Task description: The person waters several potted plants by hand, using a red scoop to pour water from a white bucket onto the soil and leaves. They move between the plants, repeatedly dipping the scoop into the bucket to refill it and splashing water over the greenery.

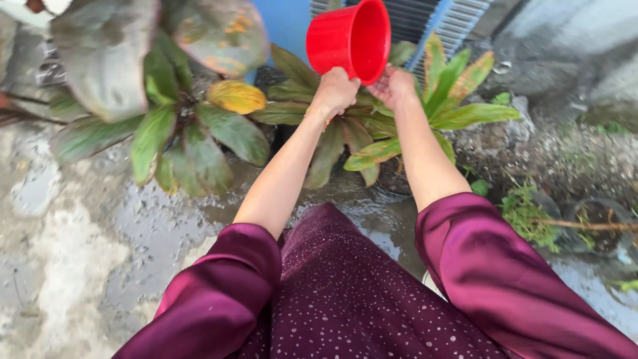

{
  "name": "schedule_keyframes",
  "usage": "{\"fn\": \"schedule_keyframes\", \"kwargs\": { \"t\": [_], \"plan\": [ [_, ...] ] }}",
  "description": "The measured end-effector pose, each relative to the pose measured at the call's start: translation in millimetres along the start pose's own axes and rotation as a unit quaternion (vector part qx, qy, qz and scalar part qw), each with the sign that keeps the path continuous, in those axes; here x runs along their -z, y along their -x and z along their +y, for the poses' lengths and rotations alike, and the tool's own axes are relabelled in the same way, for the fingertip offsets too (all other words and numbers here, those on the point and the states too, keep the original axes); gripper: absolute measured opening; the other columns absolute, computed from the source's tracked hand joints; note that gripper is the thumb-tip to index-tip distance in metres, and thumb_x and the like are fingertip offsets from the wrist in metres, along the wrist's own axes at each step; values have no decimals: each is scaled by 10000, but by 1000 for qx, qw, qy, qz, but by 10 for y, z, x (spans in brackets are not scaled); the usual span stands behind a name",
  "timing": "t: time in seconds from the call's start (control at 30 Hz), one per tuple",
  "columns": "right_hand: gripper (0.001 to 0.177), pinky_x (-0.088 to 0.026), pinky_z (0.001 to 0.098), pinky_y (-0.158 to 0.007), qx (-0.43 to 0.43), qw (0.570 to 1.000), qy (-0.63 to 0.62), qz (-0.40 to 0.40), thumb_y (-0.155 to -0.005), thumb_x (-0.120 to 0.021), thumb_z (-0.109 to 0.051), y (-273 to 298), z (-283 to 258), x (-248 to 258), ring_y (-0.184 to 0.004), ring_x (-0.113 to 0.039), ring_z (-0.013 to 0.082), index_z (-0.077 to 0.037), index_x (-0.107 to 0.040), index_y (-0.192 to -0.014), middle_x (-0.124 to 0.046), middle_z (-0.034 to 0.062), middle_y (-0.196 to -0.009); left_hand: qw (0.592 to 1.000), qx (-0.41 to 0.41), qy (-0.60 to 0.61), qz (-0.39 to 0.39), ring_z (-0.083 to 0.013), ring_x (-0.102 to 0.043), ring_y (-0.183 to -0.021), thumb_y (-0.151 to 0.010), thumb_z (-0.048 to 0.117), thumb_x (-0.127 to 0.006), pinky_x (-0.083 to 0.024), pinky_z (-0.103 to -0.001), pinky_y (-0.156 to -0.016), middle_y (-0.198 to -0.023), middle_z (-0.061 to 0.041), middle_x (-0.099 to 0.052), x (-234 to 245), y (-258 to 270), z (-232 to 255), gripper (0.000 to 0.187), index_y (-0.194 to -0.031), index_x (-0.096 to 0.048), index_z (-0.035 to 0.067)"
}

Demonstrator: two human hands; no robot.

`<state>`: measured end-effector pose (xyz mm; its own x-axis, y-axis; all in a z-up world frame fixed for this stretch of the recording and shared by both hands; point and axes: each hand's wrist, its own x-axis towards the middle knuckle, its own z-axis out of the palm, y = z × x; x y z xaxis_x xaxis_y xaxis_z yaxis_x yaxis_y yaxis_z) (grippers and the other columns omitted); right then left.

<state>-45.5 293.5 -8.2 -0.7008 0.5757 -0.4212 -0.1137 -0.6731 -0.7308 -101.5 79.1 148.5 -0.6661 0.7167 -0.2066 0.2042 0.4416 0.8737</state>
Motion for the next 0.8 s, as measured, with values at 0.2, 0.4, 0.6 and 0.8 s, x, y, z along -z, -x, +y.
{"fn": "schedule_keyframes", "kwargs": {
  "t": [0.2,0.4,0.6,0.8],
  "plan": [
    [302,-634,412,-799,-54,997,38,-47,-1079,-461,-279,-25,621,-829,-847,-725,252,-37,-641,-1070,-739,118,-914,997,27,-7,69,-228,-651,-459,-942,211,-633,-515,-394,-411,-676,-143,-705,753,386,-393,275,-858,-617,-51],
    [239,-634,393,-681,-65,992,75,-77,-1069,-467,-172,-127,1364,-1684,-732,-704,235,-11,-641,-1037,-716,104,-837,990,43,-93,93,-299,-739,-619,-976,238,-608,-590,-405,-583,-768,-219,-745,1570,711,-856,355,-892,-683,-99],
    [216,-639,361,-659,-113,980,86,-136,-1033,-511,-118,-31,2013,-2667,-710,-705,218,17,-679,-1016,-717,113,-825,956,-4,-231,178,-457,-627,-1067,-922,272,-627,-504,-522,-887,-1116,-284,-656,2307,700,-1432,368,-1152,-646,-15],
    [56,-607,349,-613,-118,974,64,-180,-1017,-621,-52,-956,2862,-3296,-686,-643,195,-18,-664,-1027,-669,89,-810,967,-1,-126,224,-398,-673,-1084,-825,185,-616,-543,-460,-915,-1112,-221,-709,2950,1013,-1360,335,-1121,-722,71]
  ]
}}
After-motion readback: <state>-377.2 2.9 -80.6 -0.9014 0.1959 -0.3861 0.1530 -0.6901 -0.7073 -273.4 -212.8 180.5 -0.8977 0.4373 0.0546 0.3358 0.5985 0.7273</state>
